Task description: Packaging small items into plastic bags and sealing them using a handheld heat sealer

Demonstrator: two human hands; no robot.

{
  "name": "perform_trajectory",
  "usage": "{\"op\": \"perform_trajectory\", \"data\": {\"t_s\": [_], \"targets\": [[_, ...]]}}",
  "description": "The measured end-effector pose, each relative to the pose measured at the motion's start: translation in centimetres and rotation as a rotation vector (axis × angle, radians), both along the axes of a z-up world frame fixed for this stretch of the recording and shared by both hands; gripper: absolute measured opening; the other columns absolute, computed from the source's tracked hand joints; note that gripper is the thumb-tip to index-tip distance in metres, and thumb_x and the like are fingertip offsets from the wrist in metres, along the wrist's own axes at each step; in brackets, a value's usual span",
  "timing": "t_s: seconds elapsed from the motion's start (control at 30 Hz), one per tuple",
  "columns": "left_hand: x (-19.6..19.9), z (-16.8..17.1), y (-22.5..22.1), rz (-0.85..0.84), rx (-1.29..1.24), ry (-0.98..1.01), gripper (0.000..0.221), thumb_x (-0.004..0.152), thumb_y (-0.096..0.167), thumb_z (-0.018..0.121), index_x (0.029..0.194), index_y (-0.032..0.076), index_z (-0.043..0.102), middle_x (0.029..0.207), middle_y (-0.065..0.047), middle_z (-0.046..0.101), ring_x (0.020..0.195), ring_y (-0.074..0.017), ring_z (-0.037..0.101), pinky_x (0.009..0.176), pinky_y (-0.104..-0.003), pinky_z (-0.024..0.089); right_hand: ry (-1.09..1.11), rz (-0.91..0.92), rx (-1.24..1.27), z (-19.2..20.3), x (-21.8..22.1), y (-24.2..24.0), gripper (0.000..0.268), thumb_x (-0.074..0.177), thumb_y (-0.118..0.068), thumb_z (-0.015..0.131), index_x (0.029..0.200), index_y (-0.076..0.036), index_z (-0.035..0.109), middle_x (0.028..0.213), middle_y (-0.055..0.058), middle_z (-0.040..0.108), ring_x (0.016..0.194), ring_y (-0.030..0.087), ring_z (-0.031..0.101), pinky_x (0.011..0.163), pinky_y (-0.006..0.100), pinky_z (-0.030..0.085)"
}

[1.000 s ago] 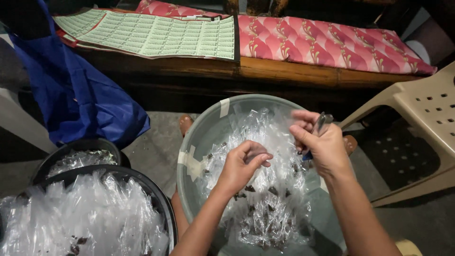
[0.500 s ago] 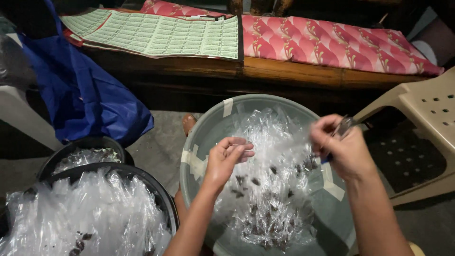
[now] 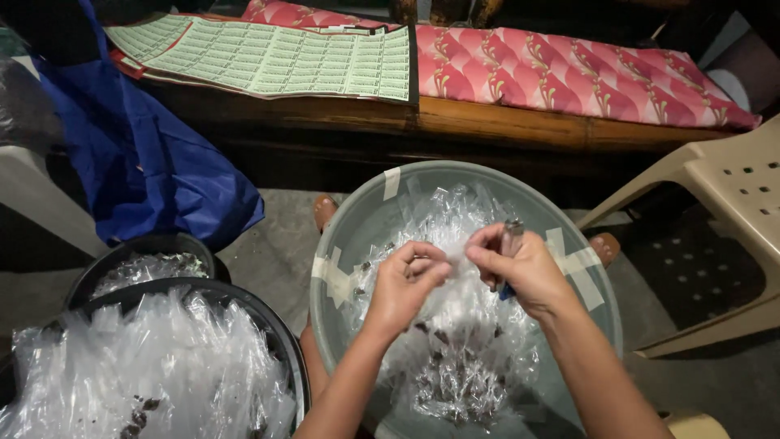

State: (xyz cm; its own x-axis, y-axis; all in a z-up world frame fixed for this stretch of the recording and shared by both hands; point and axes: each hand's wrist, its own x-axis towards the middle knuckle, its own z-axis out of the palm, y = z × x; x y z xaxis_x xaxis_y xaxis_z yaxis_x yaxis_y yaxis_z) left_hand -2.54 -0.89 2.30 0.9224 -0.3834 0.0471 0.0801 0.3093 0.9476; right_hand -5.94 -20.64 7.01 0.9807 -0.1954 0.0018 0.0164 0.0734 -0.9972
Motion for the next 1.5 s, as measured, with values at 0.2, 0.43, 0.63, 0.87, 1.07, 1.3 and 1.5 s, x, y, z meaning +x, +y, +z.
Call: {"op": "perform_trajectory", "data": {"t_s": [0.2, 0.43, 0.63, 0.87, 1.07, 1.3, 1.5], "targets": [[0.3, -0.2, 0.5, 0.145, -0.081, -0.082, 0.014, 0.095, 0.007, 0.072, 0.106, 0.002, 0.076, 0.098, -0.011, 0.077, 0.088, -0.0141, 0.072, 0.078, -0.031, 0.065, -0.046, 0.08, 0.003, 0.5, -0.9, 0.1, 0.016, 0.079, 0.003, 0.083, 0.088, 0.005, 0.069, 0.065, 0.011, 0.063, 0.043, 0.014, 0.056, 0.036, 0.026, 0.046], [-0.9, -0.4, 0.3, 0.097, -0.092, -0.273, 0.017, 0.088, 0.002, 0.077, 0.104, 0.001, 0.072, 0.102, -0.011, 0.07, 0.098, -0.0205, 0.071, 0.09, -0.035, 0.06, -0.005, 0.114, -0.047, -0.8, -0.5, 0.3, 0.018, 0.077, 0.006, 0.083, 0.092, 0.01, 0.074, 0.073, 0.013, 0.067, 0.047, 0.012, 0.052, 0.037, 0.025, 0.043], [-2.5, -2.7, -1.9, -0.23, 0.077, -0.215, 0.039, 0.098, 0.035, 0.064, 0.118, 0.003, 0.056, 0.092, -0.01, 0.059, 0.085, -0.0226, 0.058, 0.079, -0.04, 0.048, -0.034, 0.112, -0.154, 0.1, -0.8, 0.7, 0.01, 0.077, 0.003, 0.082, 0.083, 0.004, 0.074, 0.076, 0.01, 0.066, 0.053, 0.012, 0.05, 0.042, 0.024, 0.039], [-3.5, -2.9, -1.9, -0.202, 0.26, -0.14, 0.033, 0.11, 0.027, 0.043, 0.093, 0.007, 0.062, 0.06, 0.002, 0.051, 0.05, -0.0097, 0.046, 0.048, -0.027, 0.039, 0.01, -0.046, 0.256, -2.4, 0.2, -0.4, 0.02, 0.081, 0.006, 0.073, 0.1, 0.003, 0.068, 0.088, 0.017, 0.065, 0.049, 0.011, 0.054, 0.037, 0.019, 0.043], [-2.6, -7.6, -3.1, 0.065, 0.411, -0.03, 0.028, 0.103, 0.024, 0.051, 0.088, 0.008, 0.068, 0.069, -0.002, 0.063, 0.056, -0.0132, 0.053, 0.052, -0.031, 0.043, 0.111, -0.154, 0.592, -8.0, -0.1, 3.4, 0.037, 0.093, -0.002, 0.061, 0.13, 0.003, 0.065, 0.119, 0.011, 0.067, 0.095, 0.019, 0.06, 0.065, 0.031, 0.05], [-3.5, -3.5, -0.9, -0.061, 0.648, -0.175, 0.032, 0.108, 0.025, 0.044, 0.092, 0.01, 0.067, 0.058, 0.0, 0.059, 0.048, -0.0152, 0.058, 0.048, -0.033, 0.047, 0.075, -0.096, 0.442, -6.6, 0.3, 3.8, 0.041, 0.105, -0.031, 0.054, 0.11, 0.005, 0.073, 0.097, 0.021, 0.075, 0.088, 0.026, 0.072, 0.077, 0.036, 0.057], [-6.2, -6.1, -1.3, -0.198, 0.367, 0.074, 0.024, 0.108, 0.02, 0.049, 0.094, 0.007, 0.063, 0.059, 0.0, 0.057, 0.046, -0.0107, 0.049, 0.046, -0.027, 0.042, 0.064, -0.377, 0.021, -9.5, 2.8, 3.8, 0.044, 0.094, -0.034, 0.071, 0.064, -0.006, 0.057, 0.051, 0.007, 0.052, 0.038, 0.018, 0.053, 0.037, 0.031, 0.043]]}}
